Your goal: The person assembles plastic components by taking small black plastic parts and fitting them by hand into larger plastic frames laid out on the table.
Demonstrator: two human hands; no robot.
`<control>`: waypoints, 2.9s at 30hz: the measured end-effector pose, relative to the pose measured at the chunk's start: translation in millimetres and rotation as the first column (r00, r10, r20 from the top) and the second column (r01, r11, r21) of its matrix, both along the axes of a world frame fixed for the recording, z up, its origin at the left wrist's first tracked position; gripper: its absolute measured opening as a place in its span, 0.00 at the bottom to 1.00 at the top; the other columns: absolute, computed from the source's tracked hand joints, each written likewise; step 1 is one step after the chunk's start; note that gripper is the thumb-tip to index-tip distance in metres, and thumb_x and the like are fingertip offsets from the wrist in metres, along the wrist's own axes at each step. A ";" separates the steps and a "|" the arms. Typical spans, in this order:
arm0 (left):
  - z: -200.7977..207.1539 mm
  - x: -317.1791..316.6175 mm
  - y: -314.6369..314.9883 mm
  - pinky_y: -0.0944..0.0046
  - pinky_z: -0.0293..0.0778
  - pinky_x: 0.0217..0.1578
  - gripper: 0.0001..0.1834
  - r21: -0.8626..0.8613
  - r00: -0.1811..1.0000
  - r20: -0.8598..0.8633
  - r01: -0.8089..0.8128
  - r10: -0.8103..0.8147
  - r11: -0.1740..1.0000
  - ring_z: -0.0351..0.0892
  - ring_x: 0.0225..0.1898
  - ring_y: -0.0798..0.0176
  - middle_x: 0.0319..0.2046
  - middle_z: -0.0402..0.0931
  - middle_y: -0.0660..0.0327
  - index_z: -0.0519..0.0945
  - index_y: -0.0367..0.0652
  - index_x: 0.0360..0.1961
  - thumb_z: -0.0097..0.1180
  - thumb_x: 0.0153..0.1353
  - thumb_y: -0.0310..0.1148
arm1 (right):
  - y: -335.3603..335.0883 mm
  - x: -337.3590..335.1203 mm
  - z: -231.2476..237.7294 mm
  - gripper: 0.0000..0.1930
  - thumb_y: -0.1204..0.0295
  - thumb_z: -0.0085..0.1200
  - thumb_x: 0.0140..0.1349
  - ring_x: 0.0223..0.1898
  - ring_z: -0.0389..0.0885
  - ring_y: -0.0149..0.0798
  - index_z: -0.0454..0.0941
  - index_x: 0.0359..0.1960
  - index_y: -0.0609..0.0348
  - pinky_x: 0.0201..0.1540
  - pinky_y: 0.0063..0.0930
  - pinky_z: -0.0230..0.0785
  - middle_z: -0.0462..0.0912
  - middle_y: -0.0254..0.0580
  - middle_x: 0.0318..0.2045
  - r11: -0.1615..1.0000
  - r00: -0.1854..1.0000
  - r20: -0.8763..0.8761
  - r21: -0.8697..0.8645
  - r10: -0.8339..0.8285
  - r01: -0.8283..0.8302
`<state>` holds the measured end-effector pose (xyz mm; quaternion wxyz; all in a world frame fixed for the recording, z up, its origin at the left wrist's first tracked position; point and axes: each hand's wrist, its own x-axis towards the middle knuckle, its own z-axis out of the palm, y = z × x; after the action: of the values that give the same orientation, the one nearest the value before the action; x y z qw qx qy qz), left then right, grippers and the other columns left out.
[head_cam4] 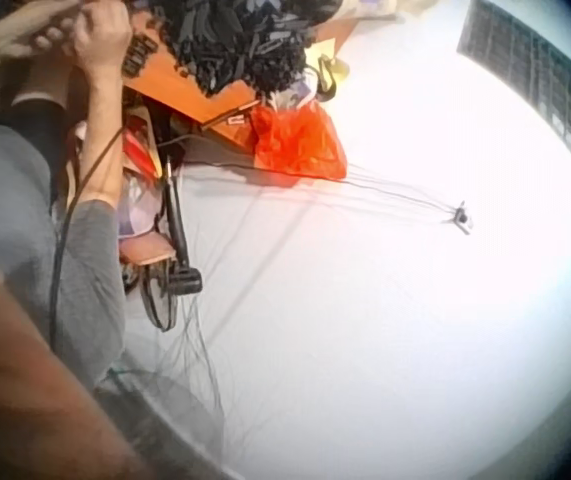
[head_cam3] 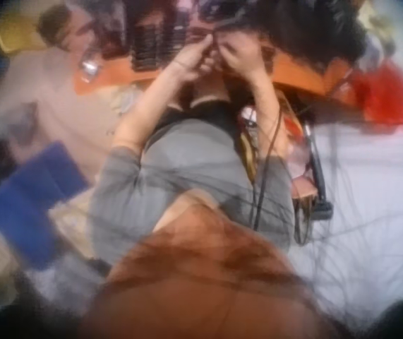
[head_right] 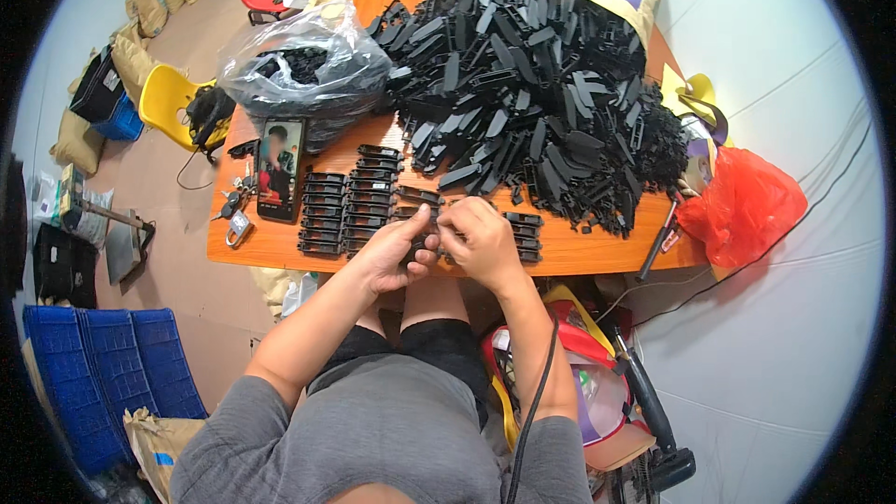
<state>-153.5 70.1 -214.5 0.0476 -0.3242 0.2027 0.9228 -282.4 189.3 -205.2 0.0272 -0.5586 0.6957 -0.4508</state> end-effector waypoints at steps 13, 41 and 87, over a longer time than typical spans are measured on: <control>0.3 -37.1 33.4 0.77 0.58 0.19 0.13 -0.217 0.997 -0.051 0.052 -0.064 0.975 0.63 0.21 0.78 0.23 0.66 0.74 0.75 0.49 0.35 0.53 0.68 0.46 | 36.3 -11.2 -4.7 0.04 0.78 0.59 0.56 0.32 0.79 0.35 0.80 0.32 0.65 0.37 0.27 0.71 0.78 0.42 0.32 0.964 0.876 0.401 0.102 -0.267 0.246; -25.4 -21.4 11.0 0.52 0.78 0.53 0.21 0.243 0.963 -0.148 -0.185 0.225 0.952 0.76 0.55 0.48 0.53 0.74 0.48 0.71 0.34 0.55 0.41 0.73 0.41 | 36.8 -46.4 -13.2 0.09 0.66 0.58 0.58 0.40 0.82 0.54 0.80 0.34 0.59 0.43 0.47 0.71 0.84 0.50 0.34 0.589 0.844 -0.159 0.651 -0.512 0.479; -26.6 -27.7 16.0 0.62 0.78 0.41 0.19 0.331 0.954 -0.216 -0.130 0.210 0.934 0.78 0.48 0.61 0.53 0.76 0.56 0.75 0.42 0.51 0.37 0.73 0.43 | 27.7 27.1 18.9 0.09 0.73 0.61 0.54 0.36 0.81 0.45 0.82 0.36 0.61 0.40 0.33 0.73 0.80 0.44 0.35 0.910 0.937 0.162 0.336 -0.310 0.243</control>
<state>-181.3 86.2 -241.1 -0.0078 -0.2112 0.0290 0.9770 -255.3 216.9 -186.3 0.1241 -0.3913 0.8233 -0.3919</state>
